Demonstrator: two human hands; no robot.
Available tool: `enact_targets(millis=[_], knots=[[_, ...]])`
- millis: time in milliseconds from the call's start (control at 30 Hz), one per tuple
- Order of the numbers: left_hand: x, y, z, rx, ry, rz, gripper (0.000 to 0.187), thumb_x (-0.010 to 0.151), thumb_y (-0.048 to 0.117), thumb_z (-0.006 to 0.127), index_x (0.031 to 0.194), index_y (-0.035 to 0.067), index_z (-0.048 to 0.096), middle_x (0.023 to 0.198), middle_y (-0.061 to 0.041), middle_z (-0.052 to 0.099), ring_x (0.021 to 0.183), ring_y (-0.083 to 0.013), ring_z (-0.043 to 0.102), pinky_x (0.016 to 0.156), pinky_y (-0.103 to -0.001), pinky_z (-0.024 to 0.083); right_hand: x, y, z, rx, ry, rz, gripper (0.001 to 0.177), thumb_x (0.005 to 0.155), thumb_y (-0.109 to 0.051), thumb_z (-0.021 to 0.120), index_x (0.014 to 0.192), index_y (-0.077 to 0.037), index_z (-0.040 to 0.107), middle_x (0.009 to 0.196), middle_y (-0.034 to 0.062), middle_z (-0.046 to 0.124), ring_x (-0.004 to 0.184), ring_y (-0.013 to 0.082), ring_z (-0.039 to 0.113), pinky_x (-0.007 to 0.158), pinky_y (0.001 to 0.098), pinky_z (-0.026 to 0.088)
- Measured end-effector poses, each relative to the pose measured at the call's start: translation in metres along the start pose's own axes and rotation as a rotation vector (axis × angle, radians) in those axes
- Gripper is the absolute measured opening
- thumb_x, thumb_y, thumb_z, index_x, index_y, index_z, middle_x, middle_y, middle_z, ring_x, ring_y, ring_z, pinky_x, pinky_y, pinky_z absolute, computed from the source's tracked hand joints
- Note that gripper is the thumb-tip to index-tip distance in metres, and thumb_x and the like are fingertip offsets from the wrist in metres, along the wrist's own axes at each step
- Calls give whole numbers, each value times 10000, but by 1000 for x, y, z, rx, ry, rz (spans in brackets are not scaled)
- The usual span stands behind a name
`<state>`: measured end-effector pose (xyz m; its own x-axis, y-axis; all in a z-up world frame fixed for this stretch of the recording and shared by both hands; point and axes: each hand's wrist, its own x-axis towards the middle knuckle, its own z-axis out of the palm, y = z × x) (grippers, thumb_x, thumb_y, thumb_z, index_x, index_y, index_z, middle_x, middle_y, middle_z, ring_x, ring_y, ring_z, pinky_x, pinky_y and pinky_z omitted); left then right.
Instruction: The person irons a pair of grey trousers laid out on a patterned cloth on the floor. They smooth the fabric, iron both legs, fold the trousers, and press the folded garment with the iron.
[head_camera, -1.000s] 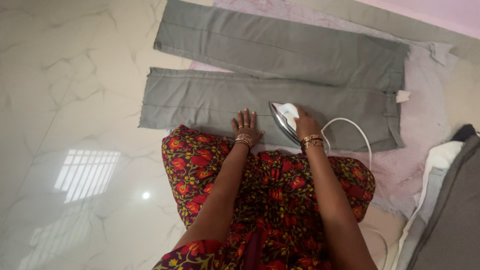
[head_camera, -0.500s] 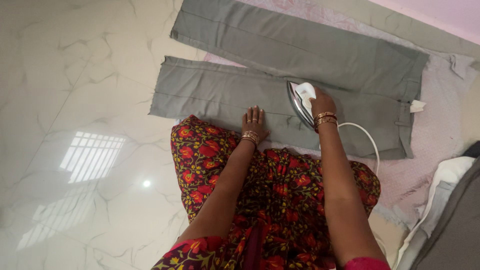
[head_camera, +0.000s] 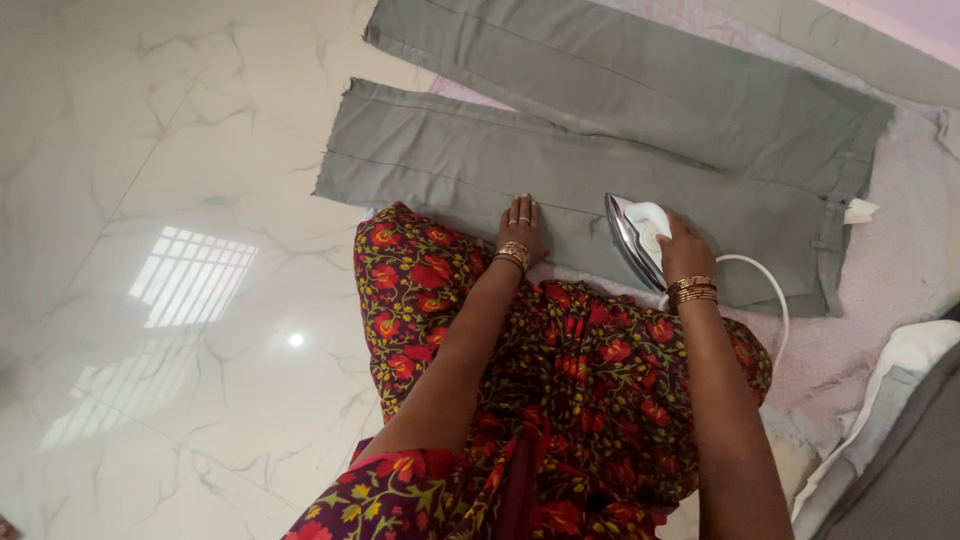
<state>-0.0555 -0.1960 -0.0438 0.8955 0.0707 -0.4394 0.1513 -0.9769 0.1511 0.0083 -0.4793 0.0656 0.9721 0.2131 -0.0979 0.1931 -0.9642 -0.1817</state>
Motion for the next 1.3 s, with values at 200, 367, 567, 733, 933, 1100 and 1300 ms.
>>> enact_targets(millis=[200,367,567,733,933,1100,1300], knots=[[0,5,-8,36,-15,-14,1115,878,626,664,1618,33,77,1703,-180,21,1568,-346,38,1255,-453,146,20,15,5,4,21,74,442,964,-289,678,1377,-162,585,1114,210,713,996,432,674,804,558,535],[4,5,-24,49,-102,8,1206,822,673,728,1613,-22,140,1696,-213,118,1569,-379,139,1242,-441,272,59,30,5,14,55,123,472,926,-295,706,1372,-179,602,1084,214,713,954,437,678,792,555,536],[5,3,-17,77,-64,13,1204,815,652,750,1608,-19,142,1695,-218,103,1559,-370,143,1208,-433,310,96,47,13,-60,49,190,382,944,-320,710,1283,-153,659,1040,204,731,958,431,688,793,556,544],[-2,-1,-8,98,-21,1,1162,852,673,676,1634,68,67,1714,-155,32,1575,-330,64,1249,-456,196,100,62,19,-63,6,224,362,971,-344,705,1218,-81,675,1062,206,733,986,417,696,830,537,549],[-12,2,-16,60,-65,-34,1082,914,710,520,1643,112,-10,1723,-114,-68,1586,-287,-45,1269,-461,65,54,69,-2,-72,4,225,475,945,-303,706,1350,-79,598,1075,218,726,978,418,693,822,532,547],[-15,6,-21,73,-98,-51,1044,941,713,440,1639,116,-56,1716,-111,-116,1579,-276,-89,1268,-457,23,28,75,-13,-48,71,261,484,930,-274,709,1360,-85,593,1060,220,723,960,423,693,784,542,551],[-18,7,-27,71,-134,-36,1016,957,714,388,1635,122,-83,1712,-119,-158,1573,-290,-133,1261,-472,-22,46,77,-5,-64,64,393,379,948,-274,701,1269,-93,614,1055,211,723,967,418,696,770,546,554]])
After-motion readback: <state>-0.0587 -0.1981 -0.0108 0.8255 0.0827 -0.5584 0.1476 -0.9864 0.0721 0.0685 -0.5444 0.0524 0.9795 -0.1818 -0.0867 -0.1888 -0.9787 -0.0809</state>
